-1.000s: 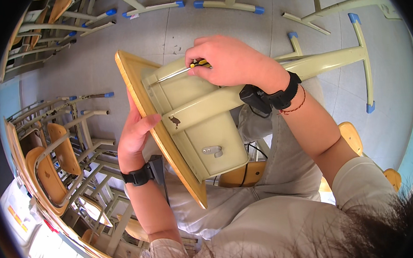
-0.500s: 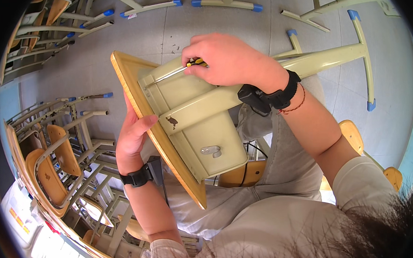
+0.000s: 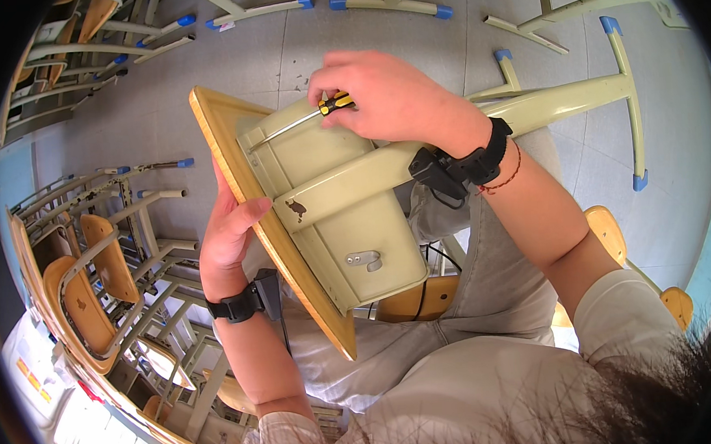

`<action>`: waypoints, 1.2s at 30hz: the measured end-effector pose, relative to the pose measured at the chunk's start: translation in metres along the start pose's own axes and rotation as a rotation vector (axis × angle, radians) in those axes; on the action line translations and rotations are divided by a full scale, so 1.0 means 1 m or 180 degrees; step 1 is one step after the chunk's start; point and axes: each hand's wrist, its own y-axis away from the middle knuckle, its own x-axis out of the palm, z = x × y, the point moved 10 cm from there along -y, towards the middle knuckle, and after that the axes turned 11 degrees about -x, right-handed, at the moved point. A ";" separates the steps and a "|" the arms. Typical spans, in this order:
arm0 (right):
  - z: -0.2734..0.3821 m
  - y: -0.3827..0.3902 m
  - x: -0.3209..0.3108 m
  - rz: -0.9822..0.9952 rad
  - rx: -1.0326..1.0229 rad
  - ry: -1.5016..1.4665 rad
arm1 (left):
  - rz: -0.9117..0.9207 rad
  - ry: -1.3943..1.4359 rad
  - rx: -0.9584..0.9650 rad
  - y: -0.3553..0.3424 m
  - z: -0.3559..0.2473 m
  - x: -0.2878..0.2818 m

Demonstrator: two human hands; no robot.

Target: Using a screwdriver to detach the wooden top from a school desk frame.

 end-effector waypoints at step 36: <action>-0.027 0.000 0.038 0.3313 0.1327 -0.0369 | 0.0342 -0.0139 0.0513 -0.002 -0.015 0.012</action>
